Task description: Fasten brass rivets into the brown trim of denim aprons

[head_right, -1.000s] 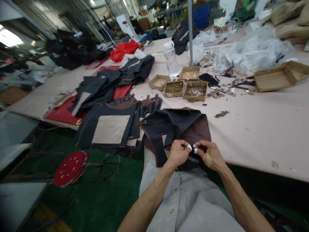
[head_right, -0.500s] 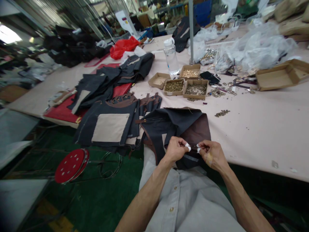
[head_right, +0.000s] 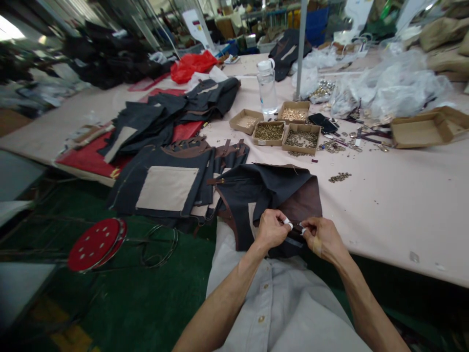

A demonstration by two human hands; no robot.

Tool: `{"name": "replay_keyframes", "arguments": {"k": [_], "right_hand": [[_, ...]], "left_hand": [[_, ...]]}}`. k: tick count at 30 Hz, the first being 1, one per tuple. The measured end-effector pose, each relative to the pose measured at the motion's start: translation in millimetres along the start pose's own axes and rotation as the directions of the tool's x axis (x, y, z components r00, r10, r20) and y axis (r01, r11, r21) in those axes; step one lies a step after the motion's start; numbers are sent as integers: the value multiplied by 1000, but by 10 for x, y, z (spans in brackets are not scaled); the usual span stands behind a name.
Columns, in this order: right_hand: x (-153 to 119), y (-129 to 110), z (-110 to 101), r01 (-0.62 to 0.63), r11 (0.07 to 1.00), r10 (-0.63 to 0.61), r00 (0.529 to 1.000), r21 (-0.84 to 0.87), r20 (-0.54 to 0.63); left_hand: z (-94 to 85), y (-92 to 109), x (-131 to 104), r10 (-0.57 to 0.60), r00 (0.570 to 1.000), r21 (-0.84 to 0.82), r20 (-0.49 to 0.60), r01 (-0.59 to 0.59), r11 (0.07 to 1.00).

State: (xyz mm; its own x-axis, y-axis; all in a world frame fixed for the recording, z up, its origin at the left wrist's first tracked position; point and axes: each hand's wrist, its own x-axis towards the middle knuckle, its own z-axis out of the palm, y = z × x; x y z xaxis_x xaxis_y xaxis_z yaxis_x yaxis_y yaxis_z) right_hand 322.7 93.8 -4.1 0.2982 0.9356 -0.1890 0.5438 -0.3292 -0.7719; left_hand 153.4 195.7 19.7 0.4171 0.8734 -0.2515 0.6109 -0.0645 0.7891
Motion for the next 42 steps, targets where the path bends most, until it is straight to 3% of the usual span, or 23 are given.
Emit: {"name": "replay_keyframes", "arguments": {"k": [3, 9, 21, 28, 32, 42], "right_hand": [[24, -57, -1, 45, 999, -44, 999, -23, 27], [32, -63, -42, 11, 1000, -10, 994, -5, 105], [42, 10, -61, -48, 992, 34, 992, 115, 119], [9, -144, -28, 7, 988, -6, 1000, -155, 4], [-6, -172, -46, -22, 995, 27, 998, -92, 53], [49, -92, 0, -90, 987, 70, 986, 134, 151]], "left_hand": [[-4, -21, -15, 28, 1000, -2, 4, -28, 1000], [22, -45, -45, 54, 998, 24, -38, -53, 998], [7, -88, -30, 33, 999, -12, -10, -34, 999], [43, -33, -78, 57, 996, 131, -67, -48, 990], [44, -45, -50, 33, 999, 70, -34, -30, 997], [53, -37, -106, 69, 993, 100, -92, -60, 993]]}}
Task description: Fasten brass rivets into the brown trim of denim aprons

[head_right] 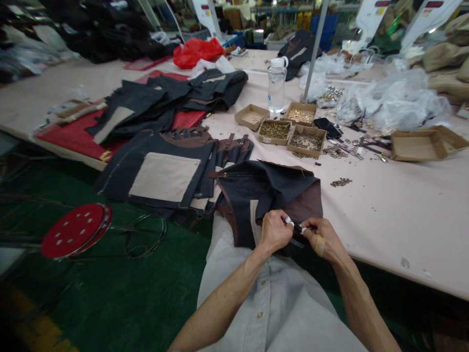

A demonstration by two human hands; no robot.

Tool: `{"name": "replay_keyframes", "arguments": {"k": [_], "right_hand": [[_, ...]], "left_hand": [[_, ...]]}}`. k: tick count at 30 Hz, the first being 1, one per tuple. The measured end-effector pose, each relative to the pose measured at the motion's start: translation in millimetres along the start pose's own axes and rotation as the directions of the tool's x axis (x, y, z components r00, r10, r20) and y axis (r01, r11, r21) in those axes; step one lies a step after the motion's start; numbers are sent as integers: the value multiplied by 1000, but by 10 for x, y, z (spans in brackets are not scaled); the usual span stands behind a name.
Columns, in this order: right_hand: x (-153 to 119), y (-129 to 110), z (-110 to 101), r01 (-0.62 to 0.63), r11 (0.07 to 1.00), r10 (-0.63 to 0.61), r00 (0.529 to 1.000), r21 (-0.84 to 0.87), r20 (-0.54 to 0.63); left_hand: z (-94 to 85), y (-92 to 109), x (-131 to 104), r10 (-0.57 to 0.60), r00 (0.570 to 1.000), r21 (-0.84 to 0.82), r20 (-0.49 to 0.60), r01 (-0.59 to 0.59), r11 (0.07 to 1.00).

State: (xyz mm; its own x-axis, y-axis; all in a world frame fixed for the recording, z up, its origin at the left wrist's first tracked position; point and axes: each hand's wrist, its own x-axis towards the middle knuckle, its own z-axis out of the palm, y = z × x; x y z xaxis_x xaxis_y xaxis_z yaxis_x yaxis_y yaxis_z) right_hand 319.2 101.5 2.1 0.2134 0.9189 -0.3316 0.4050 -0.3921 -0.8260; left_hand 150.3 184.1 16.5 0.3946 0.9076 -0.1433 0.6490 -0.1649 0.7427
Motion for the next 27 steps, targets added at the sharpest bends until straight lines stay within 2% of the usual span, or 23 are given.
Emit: {"name": "replay_keyframes", "arguments": {"k": [6, 10, 12, 15, 18, 22, 27], "right_hand": [[-44, -174, 88, 37, 994, -33, 998, 101, -44], [-86, -148, -5, 163, 947, -178, 984, 278, 30], [-64, -104, -32, 258, 934, -274, 961, 249, 33], [21, -67, -15, 404, 910, -401, 915, 91, -46], [98, -96, 21, 493, 869, -490, 870, 47, -60], [122, -181, 24, 518, 854, -519, 854, 51, 27], [124, -200, 11, 513, 855, -517, 854, 80, 55]], "left_hand": [[-25, -47, 1, 9, 999, -69, 37, -6, 998], [-13, -98, 41, -6, 999, -116, 44, 11, 993], [-11, -106, 59, -6, 999, -119, 53, 12, 993], [-33, -96, 75, -11, 997, -105, 76, 19, 994], [-73, -81, 81, -5, 995, -93, 99, 14, 996], [-100, -80, 90, 12, 993, -82, 121, -2, 997], [-89, -80, 102, 6, 991, -76, 132, 4, 997]]}}
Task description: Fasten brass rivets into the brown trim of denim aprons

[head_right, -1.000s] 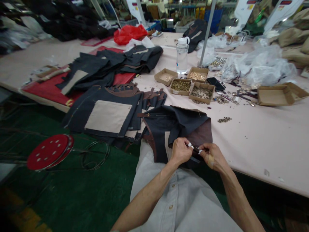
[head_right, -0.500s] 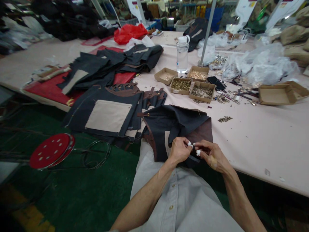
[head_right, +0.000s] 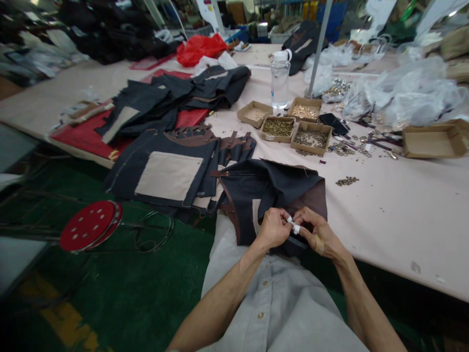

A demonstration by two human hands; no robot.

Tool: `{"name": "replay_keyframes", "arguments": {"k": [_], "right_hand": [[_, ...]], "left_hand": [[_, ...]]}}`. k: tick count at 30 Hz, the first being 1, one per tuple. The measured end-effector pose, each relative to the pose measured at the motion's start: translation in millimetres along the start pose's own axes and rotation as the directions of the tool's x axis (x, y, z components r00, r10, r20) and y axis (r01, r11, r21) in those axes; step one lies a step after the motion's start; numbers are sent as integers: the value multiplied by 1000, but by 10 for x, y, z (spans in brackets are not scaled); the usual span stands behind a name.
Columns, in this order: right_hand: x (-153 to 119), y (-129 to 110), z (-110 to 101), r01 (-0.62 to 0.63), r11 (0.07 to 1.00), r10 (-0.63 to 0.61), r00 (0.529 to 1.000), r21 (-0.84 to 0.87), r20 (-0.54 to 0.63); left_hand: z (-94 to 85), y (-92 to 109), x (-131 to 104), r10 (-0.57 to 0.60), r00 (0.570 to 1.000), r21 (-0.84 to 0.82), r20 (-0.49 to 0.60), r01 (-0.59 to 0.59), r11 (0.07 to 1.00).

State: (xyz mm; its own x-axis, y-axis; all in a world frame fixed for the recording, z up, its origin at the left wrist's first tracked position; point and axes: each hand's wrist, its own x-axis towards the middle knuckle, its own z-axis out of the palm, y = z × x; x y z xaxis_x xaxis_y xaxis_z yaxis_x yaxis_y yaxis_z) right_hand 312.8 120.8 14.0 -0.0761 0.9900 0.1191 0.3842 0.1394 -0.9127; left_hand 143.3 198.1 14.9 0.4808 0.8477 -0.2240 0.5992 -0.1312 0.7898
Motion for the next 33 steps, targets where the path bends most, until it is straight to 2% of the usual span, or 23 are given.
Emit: {"name": "replay_keyframes", "arguments": {"k": [4, 13, 15, 18, 21, 23, 29, 33], "right_hand": [[-9, -1, -28, -24, 1000, 24, 1000, -17, 6], [-15, 59, 39, -120, 988, 106, 985, -97, -136], [-16, 73, 76, -163, 985, 154, 977, -49, -150], [-20, 101, 116, -229, 965, 246, 959, 127, -140], [-22, 142, 137, -256, 922, 304, 944, 292, -131], [-23, 164, 142, -275, 898, 332, 936, 344, -116], [-28, 165, 157, -281, 909, 335, 932, 309, -139], [-15, 181, 188, -319, 900, 381, 907, 298, -179]], "left_hand": [[-7, 13, 10, 13, 1000, -4, 10, -13, 1000], [-27, -16, 62, 0, 996, -57, 87, 4, 998], [-11, -65, 90, -11, 994, -113, 111, 24, 993], [20, -154, 141, -44, 985, -258, 168, 87, 962], [47, -224, 188, -75, 970, -423, 233, 170, 890], [59, -248, 206, -100, 963, -491, 251, 215, 844], [74, -263, 201, -124, 954, -595, 272, 268, 758], [81, -264, 196, -128, 955, -617, 267, 271, 739]]}}
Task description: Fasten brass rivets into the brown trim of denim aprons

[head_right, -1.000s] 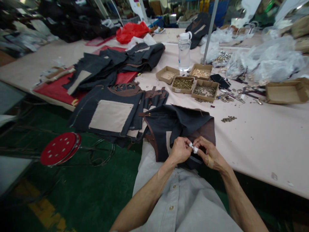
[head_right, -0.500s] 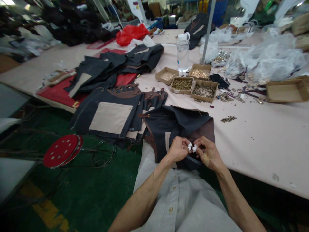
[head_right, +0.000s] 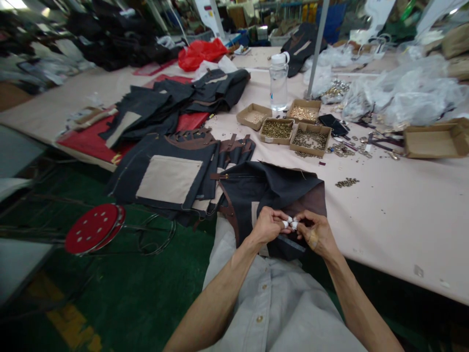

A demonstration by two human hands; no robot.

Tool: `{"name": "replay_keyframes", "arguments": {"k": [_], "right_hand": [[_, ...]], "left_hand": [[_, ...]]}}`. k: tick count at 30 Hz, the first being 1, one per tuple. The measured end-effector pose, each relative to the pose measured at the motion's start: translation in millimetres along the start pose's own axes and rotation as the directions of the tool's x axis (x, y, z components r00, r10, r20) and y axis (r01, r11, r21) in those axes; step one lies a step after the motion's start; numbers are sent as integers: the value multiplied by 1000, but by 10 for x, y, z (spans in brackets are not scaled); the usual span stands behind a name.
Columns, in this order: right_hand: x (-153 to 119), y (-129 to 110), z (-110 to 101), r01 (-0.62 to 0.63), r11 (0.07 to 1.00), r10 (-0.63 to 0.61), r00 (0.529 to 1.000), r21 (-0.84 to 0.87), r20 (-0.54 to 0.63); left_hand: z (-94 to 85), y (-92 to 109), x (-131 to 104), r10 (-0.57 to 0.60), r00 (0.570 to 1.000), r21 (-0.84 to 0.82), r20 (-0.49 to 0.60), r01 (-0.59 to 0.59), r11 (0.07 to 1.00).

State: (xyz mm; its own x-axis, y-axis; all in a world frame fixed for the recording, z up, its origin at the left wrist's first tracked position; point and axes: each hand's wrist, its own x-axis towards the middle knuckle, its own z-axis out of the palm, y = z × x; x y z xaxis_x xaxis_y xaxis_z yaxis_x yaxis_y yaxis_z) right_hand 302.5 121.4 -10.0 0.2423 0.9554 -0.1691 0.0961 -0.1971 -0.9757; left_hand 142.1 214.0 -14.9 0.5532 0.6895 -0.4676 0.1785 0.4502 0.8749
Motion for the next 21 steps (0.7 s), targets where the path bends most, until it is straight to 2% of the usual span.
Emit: {"name": "replay_keyframes", "arguments": {"k": [4, 9, 12, 17, 21], "right_hand": [[42, 25, -20, -25, 999, 25, 1000, 35, 9], [85, -12, -87, -45, 989, 31, 994, 138, 106], [102, -6, -97, -63, 984, 47, 994, 165, 101], [107, 41, -82, -36, 996, 30, 997, 81, 78], [52, -18, -64, 42, 999, -41, 998, -28, 48]], "left_hand": [[12, 1, 18, -15, 1000, 20, -12, 15, 1000], [12, -13, 33, -11, 999, 22, -36, 12, 1000], [12, -11, 22, 2, 1000, 7, -22, -2, 1000], [61, 41, -16, -1, 997, 30, -72, 3, 1000], [111, 104, -49, 12, 987, 76, -159, 0, 997]]}}
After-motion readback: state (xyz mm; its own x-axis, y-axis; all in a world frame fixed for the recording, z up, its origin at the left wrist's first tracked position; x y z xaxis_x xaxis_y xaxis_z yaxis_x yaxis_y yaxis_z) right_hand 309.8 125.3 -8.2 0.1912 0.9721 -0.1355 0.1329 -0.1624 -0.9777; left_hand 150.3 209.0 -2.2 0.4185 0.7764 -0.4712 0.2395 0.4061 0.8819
